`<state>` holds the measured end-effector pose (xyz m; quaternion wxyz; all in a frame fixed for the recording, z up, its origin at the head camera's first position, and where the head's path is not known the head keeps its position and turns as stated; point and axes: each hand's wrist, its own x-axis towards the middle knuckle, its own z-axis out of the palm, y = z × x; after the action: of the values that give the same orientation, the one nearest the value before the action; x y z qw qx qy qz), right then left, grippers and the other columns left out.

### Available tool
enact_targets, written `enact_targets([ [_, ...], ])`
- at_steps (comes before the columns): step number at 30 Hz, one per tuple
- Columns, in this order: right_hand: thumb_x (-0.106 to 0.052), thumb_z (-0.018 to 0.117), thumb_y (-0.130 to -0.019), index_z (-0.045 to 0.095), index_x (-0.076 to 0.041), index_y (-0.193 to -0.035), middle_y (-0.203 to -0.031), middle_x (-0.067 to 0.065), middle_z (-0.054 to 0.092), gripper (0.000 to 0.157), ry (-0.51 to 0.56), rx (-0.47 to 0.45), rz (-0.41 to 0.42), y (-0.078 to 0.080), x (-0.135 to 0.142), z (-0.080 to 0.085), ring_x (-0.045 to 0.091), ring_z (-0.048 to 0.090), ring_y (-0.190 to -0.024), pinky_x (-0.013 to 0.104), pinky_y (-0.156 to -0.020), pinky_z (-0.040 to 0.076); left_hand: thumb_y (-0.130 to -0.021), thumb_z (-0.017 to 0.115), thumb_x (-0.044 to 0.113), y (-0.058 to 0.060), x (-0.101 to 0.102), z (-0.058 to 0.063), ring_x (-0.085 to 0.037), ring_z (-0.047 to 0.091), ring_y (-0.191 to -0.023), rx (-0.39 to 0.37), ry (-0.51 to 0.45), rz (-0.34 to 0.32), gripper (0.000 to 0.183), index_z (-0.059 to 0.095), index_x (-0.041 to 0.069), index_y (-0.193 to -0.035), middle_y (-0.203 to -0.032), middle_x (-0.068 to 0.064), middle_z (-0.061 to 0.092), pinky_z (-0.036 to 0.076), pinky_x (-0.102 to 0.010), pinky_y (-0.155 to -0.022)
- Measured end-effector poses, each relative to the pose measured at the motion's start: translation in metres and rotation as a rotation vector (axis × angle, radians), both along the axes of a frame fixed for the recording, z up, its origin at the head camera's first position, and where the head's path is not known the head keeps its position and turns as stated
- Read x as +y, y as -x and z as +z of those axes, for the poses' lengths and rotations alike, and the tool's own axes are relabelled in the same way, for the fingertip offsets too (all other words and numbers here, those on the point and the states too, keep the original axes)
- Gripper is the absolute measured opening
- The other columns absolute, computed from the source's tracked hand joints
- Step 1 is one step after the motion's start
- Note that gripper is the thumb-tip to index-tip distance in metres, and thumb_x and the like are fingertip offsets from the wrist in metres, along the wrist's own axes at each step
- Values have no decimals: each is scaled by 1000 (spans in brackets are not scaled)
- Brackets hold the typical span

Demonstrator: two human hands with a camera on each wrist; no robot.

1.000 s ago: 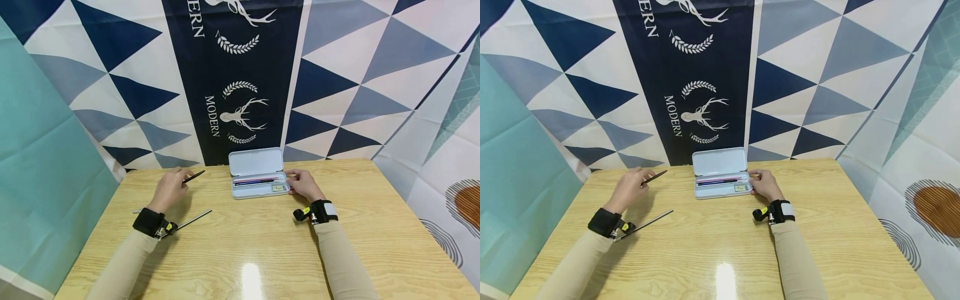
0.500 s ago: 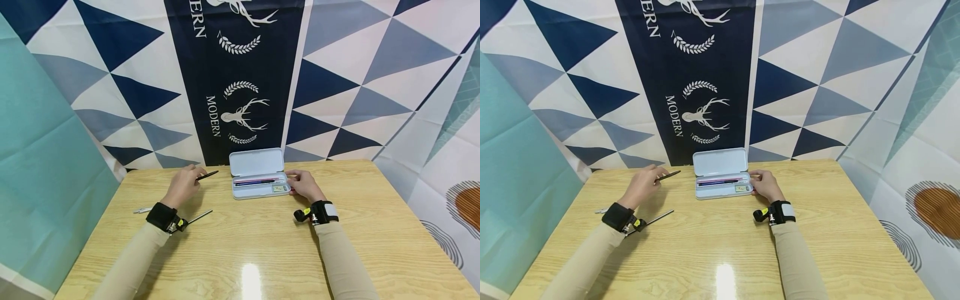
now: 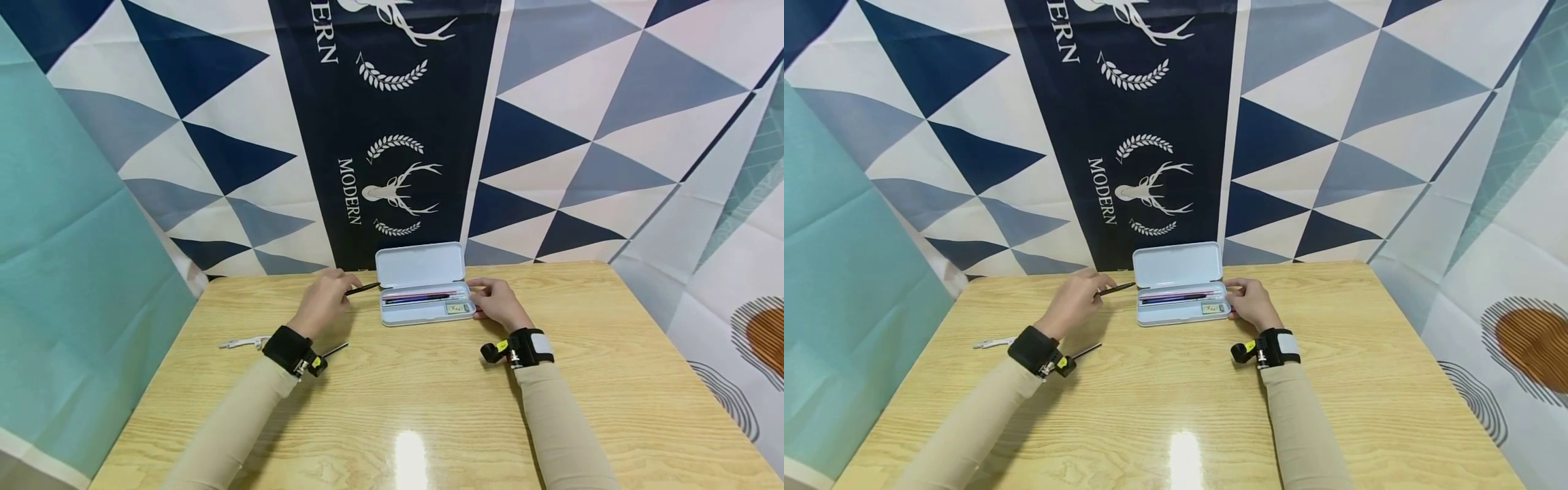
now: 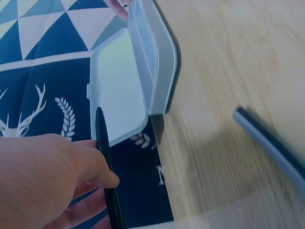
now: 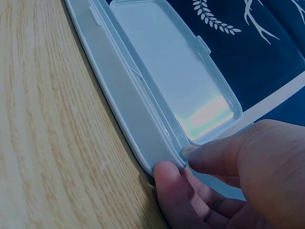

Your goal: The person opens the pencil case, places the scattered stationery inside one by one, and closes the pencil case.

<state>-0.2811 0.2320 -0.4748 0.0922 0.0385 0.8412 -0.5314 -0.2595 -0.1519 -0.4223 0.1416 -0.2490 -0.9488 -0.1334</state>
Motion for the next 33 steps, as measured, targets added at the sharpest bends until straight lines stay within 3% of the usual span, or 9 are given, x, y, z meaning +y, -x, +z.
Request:
enact_targets([
  [15, -8, 56, -116, 58, 0, -160, -113, 17, 63, 45, -4, 4, 4, 2, 0, -2, 11, 68, -77, 21, -65, 63, -88, 72, -18, 2, 37, -3, -30, 77, -98, -27, -4, -42, 45, 85, 7, -123, -111, -15, 80, 66, -43, -81],
  [21, -8, 56, -116, 58, 0, -161, -112, 17, 64, 46, -2, 7, 10, 1, 1, -3, 11, 68, -77, 21, -66, 63, -87, 73, -17, 1, 51, -3, -30, 78, -105, -7, -10, -88, 44, 84, 7, -122, -116, -13, 82, 66, -45, -91],
  [28, -8, 56, -115, 58, 0, -160, -114, 19, 64, 46, -3, 0, 8, 1, 2, -3, 12, 69, -78, 21, -65, 63, -90, 73, -16, -2, 65, -1, -25, 72, -93, 3, 24, -98, 43, 85, 11, -122, -104, -11, 78, 64, -39, -79],
  [33, -9, 56, -116, 58, -1, -161, -115, 19, 64, 46, -4, -7, 1, 2, 2, -2, 12, 69, -79, 21, -66, 63, -92, 75, -16, -1, 73, -3, -26, 74, -98, 3, 26, -108, 42, 85, 12, -122, -107, -11, 78, 65, -40, -84],
])
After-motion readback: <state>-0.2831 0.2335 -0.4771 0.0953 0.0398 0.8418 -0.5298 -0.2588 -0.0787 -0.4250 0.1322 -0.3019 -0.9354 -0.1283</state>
